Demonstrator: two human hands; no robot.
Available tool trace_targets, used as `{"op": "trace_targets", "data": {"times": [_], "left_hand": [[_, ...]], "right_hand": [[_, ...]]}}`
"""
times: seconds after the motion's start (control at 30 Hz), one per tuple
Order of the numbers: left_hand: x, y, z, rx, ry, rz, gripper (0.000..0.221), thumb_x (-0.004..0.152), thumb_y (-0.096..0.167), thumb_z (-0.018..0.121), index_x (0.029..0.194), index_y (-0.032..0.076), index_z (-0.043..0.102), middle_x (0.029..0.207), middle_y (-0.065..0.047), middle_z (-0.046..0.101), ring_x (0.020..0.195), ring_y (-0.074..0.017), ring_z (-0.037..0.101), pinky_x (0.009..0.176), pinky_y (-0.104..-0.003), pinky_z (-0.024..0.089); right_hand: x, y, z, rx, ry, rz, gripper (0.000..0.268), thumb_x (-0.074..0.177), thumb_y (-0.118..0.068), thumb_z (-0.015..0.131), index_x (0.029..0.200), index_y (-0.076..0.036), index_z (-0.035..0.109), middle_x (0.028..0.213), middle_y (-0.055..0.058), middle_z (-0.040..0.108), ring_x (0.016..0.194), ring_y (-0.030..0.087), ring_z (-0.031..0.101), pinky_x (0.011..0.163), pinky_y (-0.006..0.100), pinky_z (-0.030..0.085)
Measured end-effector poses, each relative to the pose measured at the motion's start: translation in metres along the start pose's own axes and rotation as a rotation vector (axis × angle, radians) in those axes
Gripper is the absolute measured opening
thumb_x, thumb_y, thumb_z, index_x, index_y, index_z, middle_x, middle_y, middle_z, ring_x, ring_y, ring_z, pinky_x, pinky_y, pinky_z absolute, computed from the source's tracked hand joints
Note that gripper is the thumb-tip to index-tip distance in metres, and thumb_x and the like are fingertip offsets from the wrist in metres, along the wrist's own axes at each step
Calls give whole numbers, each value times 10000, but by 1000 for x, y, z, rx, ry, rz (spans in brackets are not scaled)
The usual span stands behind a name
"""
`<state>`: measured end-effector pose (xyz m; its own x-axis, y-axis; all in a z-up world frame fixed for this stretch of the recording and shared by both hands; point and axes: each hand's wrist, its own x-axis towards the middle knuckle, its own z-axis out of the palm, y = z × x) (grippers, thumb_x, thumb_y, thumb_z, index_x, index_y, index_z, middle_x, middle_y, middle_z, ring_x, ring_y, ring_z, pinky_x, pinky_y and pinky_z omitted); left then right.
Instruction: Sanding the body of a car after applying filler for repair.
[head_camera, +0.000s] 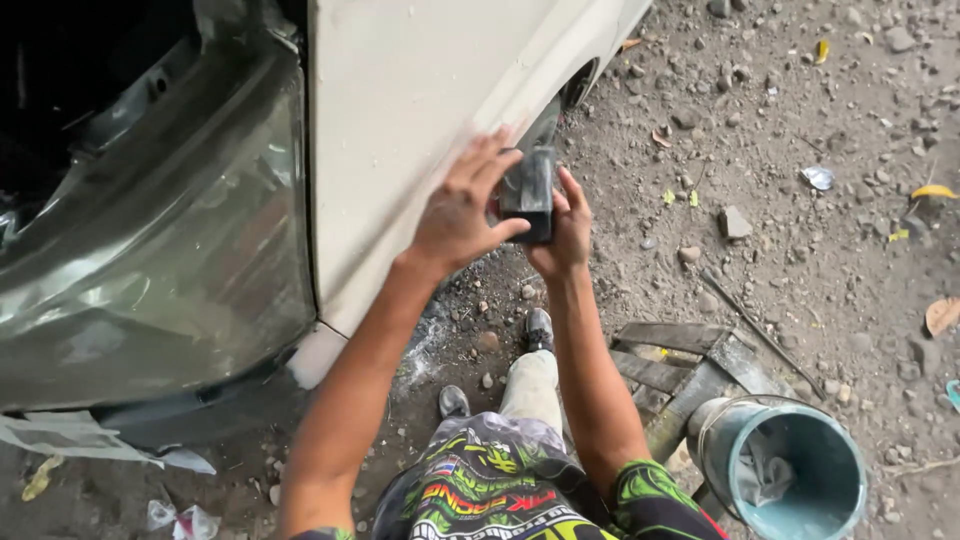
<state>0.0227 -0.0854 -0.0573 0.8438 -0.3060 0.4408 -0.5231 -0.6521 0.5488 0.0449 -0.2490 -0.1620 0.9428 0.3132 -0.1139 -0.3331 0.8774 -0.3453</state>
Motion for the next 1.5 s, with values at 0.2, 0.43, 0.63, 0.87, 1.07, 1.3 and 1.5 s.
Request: {"op": "trace_targets", "data": {"times": [0.2, 0.43, 0.63, 0.87, 1.07, 1.3, 1.5], "left_hand": [[-5, -16, 38, -39, -78, -58, 660, 740, 288, 921, 1310, 68, 672, 1533, -124, 523, 1459, -328, 454, 1230, -450, 379], [1, -9, 39, 106, -9, -102, 543, 729, 319, 921, 1224, 173, 753, 1521, -253, 456, 1413, -391, 422, 1165, -453, 375], [-9, 1, 51, -154, -6, -351, 513, 803, 170, 805, 1302, 118, 696, 1372, -209, 615, 1239, -320, 630, 1084, -395, 523], [-16, -32, 50, -485, -99, -740, 400, 892, 151, 621, 1259, 56, 495, 1155, -170, 724, 1056, -302, 746, 919, -413, 616], [-31, -62, 61, 375, -77, -377, 238, 880, 90, 581, 1110, 54, 636, 1270, -204, 694, 1056, -401, 666, 977, -564, 504], [-14, 8, -64, 492, 133, 78, 193, 1067, 114, 691, 1201, -24, 717, 1379, -226, 638, 1298, -377, 573, 1128, -514, 392], [10, 29, -136, 877, 370, 246, 183, 1091, 180, 741, 1128, 1, 737, 1450, -178, 620, 1386, -390, 505, 1168, -571, 341]], "right_hand": [[-12, -13, 4, 52, -80, 23, 603, 1054, -486, 480, 1319, 38, 619, 1218, 204, 705, 1069, 312, 724, 1004, 448, 587], [-1, -15, -3, -71, -114, -55, 521, 1066, -406, 500, 1333, 24, 623, 1207, 184, 717, 1050, 272, 725, 967, 421, 593], [0, -6, -13, 6, -40, -44, 467, 1110, -344, 517, 1377, 37, 563, 1276, 176, 669, 1119, 275, 714, 1044, 413, 592], [-2, 4, -22, -135, -200, 49, 523, 1017, -345, 547, 1387, 26, 546, 1244, 169, 688, 1080, 246, 729, 965, 369, 603], [15, 26, -59, -343, -192, 97, 358, 1088, -183, 668, 1376, 12, 579, 1205, 110, 676, 1045, 164, 692, 917, 312, 588], [98, -3, -5, -787, 205, -304, 448, 987, -410, 648, 1196, -14, 625, 912, 52, 640, 757, 161, 609, 656, 331, 546], [70, 88, 13, -958, 376, -561, 493, 1024, -479, 619, 1098, 8, 644, 975, 79, 680, 845, 149, 664, 772, 309, 606]]}}
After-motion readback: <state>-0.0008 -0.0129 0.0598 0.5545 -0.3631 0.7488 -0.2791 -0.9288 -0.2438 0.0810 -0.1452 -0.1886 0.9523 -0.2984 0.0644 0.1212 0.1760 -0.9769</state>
